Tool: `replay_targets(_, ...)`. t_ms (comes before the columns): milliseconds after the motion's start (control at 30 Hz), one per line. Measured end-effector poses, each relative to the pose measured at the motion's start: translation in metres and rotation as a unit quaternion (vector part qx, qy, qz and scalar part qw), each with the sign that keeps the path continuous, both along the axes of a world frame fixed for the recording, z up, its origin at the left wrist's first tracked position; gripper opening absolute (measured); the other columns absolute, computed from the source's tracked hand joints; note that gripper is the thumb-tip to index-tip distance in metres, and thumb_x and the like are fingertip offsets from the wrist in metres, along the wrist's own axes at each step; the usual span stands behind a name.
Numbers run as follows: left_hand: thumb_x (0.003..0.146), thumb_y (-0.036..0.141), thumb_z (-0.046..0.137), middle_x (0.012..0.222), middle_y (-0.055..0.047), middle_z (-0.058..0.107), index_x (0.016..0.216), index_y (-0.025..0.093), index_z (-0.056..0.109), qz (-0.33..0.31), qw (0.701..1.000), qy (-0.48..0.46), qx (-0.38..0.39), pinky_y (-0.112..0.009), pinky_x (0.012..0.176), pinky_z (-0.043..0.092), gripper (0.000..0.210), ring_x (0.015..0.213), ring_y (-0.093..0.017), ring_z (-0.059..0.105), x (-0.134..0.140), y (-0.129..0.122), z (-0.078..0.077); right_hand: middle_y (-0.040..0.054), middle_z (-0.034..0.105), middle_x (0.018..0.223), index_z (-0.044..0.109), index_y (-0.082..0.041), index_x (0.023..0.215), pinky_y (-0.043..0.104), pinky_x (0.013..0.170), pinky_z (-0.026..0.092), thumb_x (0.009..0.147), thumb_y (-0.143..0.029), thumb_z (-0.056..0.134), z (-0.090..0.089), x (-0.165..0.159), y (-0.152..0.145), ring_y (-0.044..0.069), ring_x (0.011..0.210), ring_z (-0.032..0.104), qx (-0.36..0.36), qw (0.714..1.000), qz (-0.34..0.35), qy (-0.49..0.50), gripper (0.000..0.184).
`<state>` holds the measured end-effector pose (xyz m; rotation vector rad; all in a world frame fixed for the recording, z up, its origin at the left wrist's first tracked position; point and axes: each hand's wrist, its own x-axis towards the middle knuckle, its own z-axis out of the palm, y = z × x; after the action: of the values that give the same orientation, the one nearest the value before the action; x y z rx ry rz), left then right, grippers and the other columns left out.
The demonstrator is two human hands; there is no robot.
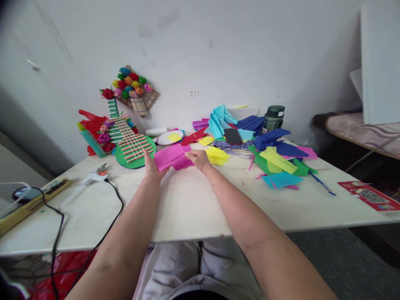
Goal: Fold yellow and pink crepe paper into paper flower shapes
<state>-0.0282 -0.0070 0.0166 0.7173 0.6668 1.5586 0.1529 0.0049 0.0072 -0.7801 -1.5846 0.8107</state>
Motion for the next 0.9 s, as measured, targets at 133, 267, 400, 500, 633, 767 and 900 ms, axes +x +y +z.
replay_targets(133, 0.077, 0.032, 0.057, 0.084, -0.008, 0.067, 0.096, 0.013, 0.061, -0.014, 0.999, 0.01, -0.047, -0.029, 0.072, 0.053, 0.027, 0.078, -0.018, 0.064, 0.004, 0.003, 0.001, 0.0018, 0.063, 0.063, 0.063, -0.015, 0.053, 0.027, 0.067, 0.042, 0.069, -0.036, 0.058, -0.002, 0.0, 0.001, 0.016, 0.067, 0.058, 0.031, 0.999, -0.02, -0.035, 0.027)
replay_targets(267, 0.077, 0.017, 0.056, 0.073, -0.006, 0.067, 0.093, 0.011, 0.061, 0.021, 0.996, -0.006, -0.084, -0.026, 0.069, 0.053, 0.017, 0.066, -0.015, 0.063, 0.01, 0.006, 0.0, 0.0009, 0.058, 0.054, 0.061, -0.015, 0.05, 0.028, 0.064, 0.041, 0.07, -0.038, 0.056, -0.002, 0.003, 0.003, 0.015, 0.06, 0.054, 0.007, 0.998, -0.049, -0.024, 0.031)
replay_targets(400, 0.079, 0.022, 0.056, 0.075, -0.005, 0.068, 0.094, 0.013, 0.062, -0.012, 0.999, -0.014, -0.049, -0.029, 0.075, 0.053, 0.019, 0.072, -0.016, 0.065, 0.011, 0.006, 0.0, 0.0006, 0.058, 0.054, 0.059, -0.016, 0.054, 0.029, 0.062, 0.044, 0.066, -0.041, 0.058, 0.0, 0.005, 0.006, 0.015, 0.058, 0.056, -0.077, 0.992, -0.061, 0.081, 0.027)
replay_targets(500, 0.077, 0.025, 0.06, 0.074, -0.005, 0.069, 0.096, 0.013, 0.061, -0.011, 0.999, -0.025, -0.047, -0.032, 0.08, 0.052, 0.022, 0.076, -0.018, 0.066, 0.013, 0.006, -0.001, -0.0001, 0.058, 0.061, 0.058, -0.017, 0.064, 0.027, 0.055, 0.043, 0.06, -0.042, 0.063, 0.001, 0.005, 0.007, 0.015, 0.059, 0.057, -0.132, 0.976, -0.064, 0.159, 0.026)
replay_targets(633, 0.078, 0.026, 0.06, 0.074, -0.006, 0.068, 0.095, 0.013, 0.06, -0.015, 0.998, -0.033, -0.05, -0.035, 0.085, 0.049, 0.022, 0.08, -0.02, 0.066, 0.013, 0.007, -0.002, 0.0013, 0.061, 0.07, 0.061, -0.016, 0.075, 0.025, 0.055, 0.042, 0.061, -0.046, 0.064, 0.002, 0.005, 0.005, 0.014, 0.064, 0.056, -0.158, 0.974, -0.01, 0.159, 0.033)
replay_targets(767, 0.077, 0.032, 0.06, 0.077, -0.007, 0.069, 0.094, 0.014, 0.06, -0.053, 0.995, -0.029, -0.082, -0.04, 0.088, 0.048, 0.025, 0.087, -0.023, 0.065, 0.012, 0.006, -0.004, 0.0002, 0.06, 0.066, 0.063, -0.015, 0.071, 0.025, 0.057, 0.039, 0.062, -0.049, 0.063, 0.001, 0.005, 0.003, 0.012, 0.06, 0.053, -0.164, 0.977, 0.008, 0.136, 0.035)
replay_targets(900, 0.074, 0.034, 0.063, 0.077, -0.007, 0.069, 0.089, 0.015, 0.061, -0.077, 0.994, -0.017, -0.081, -0.04, 0.088, 0.048, 0.025, 0.09, -0.023, 0.064, 0.013, 0.005, -0.004, -0.0016, 0.061, 0.063, 0.065, -0.015, 0.071, 0.024, 0.055, 0.038, 0.055, -0.039, 0.07, -0.001, 0.004, 0.005, 0.01, 0.056, 0.051, -0.185, 0.976, 0.024, 0.116, 0.029)
